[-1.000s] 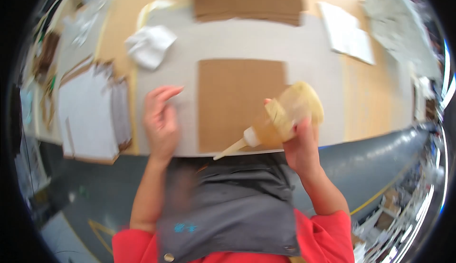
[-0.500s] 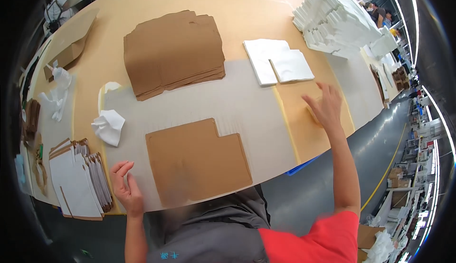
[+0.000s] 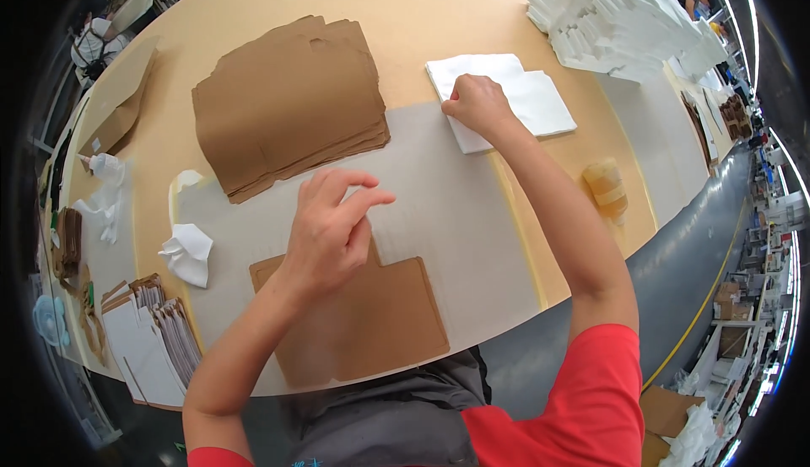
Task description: Applying glue and white lining material to leather or cardboard components.
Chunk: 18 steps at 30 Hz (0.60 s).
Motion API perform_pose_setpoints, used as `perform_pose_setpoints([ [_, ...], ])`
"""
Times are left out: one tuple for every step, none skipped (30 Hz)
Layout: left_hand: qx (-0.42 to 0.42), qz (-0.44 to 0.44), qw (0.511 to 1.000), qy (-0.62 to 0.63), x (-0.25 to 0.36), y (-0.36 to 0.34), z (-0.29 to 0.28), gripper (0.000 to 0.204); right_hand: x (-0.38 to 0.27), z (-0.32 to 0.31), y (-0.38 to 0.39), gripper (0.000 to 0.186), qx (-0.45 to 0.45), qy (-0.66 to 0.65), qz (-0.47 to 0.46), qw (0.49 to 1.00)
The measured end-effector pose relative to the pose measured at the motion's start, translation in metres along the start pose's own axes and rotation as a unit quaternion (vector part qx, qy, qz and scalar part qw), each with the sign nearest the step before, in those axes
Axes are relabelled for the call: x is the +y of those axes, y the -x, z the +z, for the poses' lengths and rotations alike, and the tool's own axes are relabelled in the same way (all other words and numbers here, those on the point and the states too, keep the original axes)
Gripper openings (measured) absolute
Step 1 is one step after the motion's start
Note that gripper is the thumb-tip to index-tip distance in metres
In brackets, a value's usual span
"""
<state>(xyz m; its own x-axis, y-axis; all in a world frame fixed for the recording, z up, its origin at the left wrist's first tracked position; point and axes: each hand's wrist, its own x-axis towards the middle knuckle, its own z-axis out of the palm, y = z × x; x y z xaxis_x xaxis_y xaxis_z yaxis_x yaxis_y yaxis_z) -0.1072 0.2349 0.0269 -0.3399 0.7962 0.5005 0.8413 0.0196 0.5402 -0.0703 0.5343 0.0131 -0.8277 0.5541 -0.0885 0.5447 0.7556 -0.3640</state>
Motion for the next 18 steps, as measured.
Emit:
perform_pose_setpoints([
  [-0.002, -0.002, 1.0, 0.003, -0.006, -0.006, 0.008, 0.036, -0.001, -0.001, 0.0, 0.022, -0.003, 0.001, 0.003, 1.0],
  [-0.007, 0.004, 1.0, 0.002, -0.012, -0.012, 0.015, 0.035, -0.004, -0.001, -0.001, 0.022, -0.001, 0.007, -0.004, 1.0],
  [-0.012, 0.011, 1.0, 0.0, -0.017, -0.017, 0.021, 0.033, -0.007, -0.002, -0.001, 0.021, 0.002, 0.014, -0.011, 1.0],
  [-0.013, 0.009, 1.0, 0.005, -0.021, -0.022, 0.028, 0.033, -0.009, -0.004, -0.001, 0.021, -0.002, 0.017, -0.008, 1.0],
  [-0.017, 0.011, 1.0, 0.002, -0.024, -0.026, 0.035, 0.033, -0.011, -0.005, -0.002, 0.019, -0.011, 0.037, 0.001, 0.999],
  [-0.02, 0.013, 1.0, -0.002, -0.027, -0.03, 0.04, 0.032, -0.013, -0.005, -0.002, 0.018, -0.02, 0.057, 0.009, 0.998],
  [-0.019, 0.01, 1.0, 0.001, -0.03, -0.033, 0.046, 0.032, -0.013, -0.005, -0.002, 0.018, -0.023, 0.06, 0.009, 0.998],
  [-0.028, 0.01, 1.0, -0.007, -0.032, -0.037, 0.05, 0.032, -0.014, -0.005, -0.002, 0.018, -0.015, 0.069, 0.004, 0.997],
  [-0.037, 0.009, 0.999, -0.016, -0.034, -0.04, 0.054, 0.031, -0.015, -0.005, -0.003, 0.019, -0.008, 0.078, -0.001, 0.997],
  [-0.034, 0.006, 0.999, -0.015, -0.034, -0.045, 0.059, 0.031, -0.013, -0.007, -0.004, 0.019, -0.01, 0.081, -0.004, 0.997],
  [-0.042, -0.001, 0.999, -0.015, -0.034, -0.049, 0.063, 0.031, -0.01, -0.011, -0.006, 0.018, -0.037, 0.043, 0.011, 0.998],
  [-0.051, -0.009, 0.999, -0.015, -0.034, -0.054, 0.067, 0.031, -0.006, -0.015, -0.008, 0.018, -0.065, 0.005, 0.026, 0.998],
  [-0.048, -0.01, 0.999, -0.013, -0.034, -0.059, 0.073, 0.031, 0.001, -0.016, -0.01, 0.018, -0.066, 0.009, 0.025, 0.997],
  [-0.063, -0.02, 0.997, -0.026, -0.034, -0.063, 0.079, 0.032, 0.008, -0.016, -0.009, 0.017, -0.076, -0.069, 0.035, 0.994],
  [-0.078, -0.029, 0.996, -0.038, -0.035, -0.068, 0.084, 0.033, 0.014, -0.015, -0.01, 0.016, -0.086, -0.147, 0.045, 0.984],
  [-0.078, -0.029, 0.996, -0.038, -0.037, -0.072, 0.088, 0.033, 0.012, -0.015, -0.009, 0.016, -0.086, -0.146, 0.045, 0.984],
  [-0.077, -0.028, 0.996, -0.039, -0.039, -0.075, 0.092, 0.035, 0.01, -0.016, -0.007, 0.015, -0.086, -0.16, 0.052, 0.982],
  [-0.077, -0.026, 0.996, -0.04, -0.041, -0.08, 0.096, 0.038, 0.008, -0.017, -0.006, 0.015, -0.085, -0.175, 0.059, 0.979],
])
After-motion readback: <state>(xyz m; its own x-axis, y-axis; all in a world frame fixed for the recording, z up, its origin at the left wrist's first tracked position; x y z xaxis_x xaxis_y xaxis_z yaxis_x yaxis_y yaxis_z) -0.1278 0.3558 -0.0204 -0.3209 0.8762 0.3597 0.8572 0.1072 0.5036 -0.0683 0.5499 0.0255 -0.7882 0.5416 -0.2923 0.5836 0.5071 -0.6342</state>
